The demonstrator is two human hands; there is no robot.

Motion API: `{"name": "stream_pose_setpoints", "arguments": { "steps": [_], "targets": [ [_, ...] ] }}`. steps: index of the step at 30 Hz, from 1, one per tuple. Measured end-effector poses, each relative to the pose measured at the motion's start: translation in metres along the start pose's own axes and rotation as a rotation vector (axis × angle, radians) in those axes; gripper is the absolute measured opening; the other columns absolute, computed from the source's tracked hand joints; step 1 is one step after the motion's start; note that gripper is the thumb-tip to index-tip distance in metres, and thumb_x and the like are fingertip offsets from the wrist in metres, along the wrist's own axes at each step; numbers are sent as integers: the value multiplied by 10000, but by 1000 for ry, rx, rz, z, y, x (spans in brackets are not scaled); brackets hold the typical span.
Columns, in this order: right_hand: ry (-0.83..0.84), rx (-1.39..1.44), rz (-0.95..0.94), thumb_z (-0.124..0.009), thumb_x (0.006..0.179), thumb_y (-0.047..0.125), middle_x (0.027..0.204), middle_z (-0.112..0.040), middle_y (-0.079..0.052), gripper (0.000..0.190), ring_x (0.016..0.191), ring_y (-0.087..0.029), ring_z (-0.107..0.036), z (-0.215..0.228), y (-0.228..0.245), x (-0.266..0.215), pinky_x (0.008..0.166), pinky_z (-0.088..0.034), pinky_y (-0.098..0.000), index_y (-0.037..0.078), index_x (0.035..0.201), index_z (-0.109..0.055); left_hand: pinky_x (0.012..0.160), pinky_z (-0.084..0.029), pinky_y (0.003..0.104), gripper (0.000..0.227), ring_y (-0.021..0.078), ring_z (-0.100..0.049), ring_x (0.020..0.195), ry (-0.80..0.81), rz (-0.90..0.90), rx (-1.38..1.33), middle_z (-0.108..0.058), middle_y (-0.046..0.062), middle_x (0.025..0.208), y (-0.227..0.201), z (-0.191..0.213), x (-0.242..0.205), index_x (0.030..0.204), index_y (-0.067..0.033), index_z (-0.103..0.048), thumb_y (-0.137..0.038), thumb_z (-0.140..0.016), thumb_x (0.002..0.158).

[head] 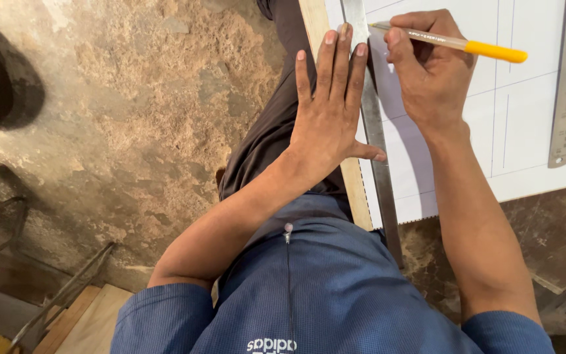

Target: The person uses a metal ruler and a yellow pencil to draw straight lines on a large white board. They repeatedly reposition the ruler and draw lines across the surface, creating a grid pattern. A compass is visible on the board but is not used during this segment.

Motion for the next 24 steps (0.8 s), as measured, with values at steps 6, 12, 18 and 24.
{"name": "stream_pose_setpoints", "arguments": {
  "steps": [6,12,18,24],
  "targets": [
    [-1,-181,73,-711,1167,69,972,-702,-62,124,827,-95,-643,-2,15,0,725,-499,-220,-40,1178,-654,1247,25,748,1607,497,2,1572,23,-1,-21,-51,368,1662,-2,2,0,1592,143,-131,-852,-782,511],
    [30,-488,323,-693,1144,-15,1032,-702,-109,59,896,-165,-680,-2,26,-2,808,-533,-277,-48,1140,-644,1229,9,777,1564,497,-21,1585,12,15,110,-65,370,1676,-9,-1,-1,1613,141,-166,-845,-777,565],
    [-94,107,-27,-703,1185,79,1017,-679,-93,148,893,-141,-659,16,7,-37,829,-553,-278,-43,1216,-625,1207,5,805,1580,503,-26,1576,24,23,144,-62,384,1664,-13,8,1,1605,152,-145,-875,-750,568],
    [-276,69,-311,-629,1197,118,1101,-691,-153,258,929,-159,-686,32,45,-194,853,-608,-293,-93,1331,-566,1161,-16,817,1525,534,-88,1523,178,34,162,-146,371,1620,-7,-11,0,1572,122,-165,-939,-706,620]
  ]
}}
Point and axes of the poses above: each hand's wrist, its own x-axis towards the middle knuckle, its own z-axis out of the back of the hand, y = z × x, the point moved 2 cm from there along x, towards the middle knuckle
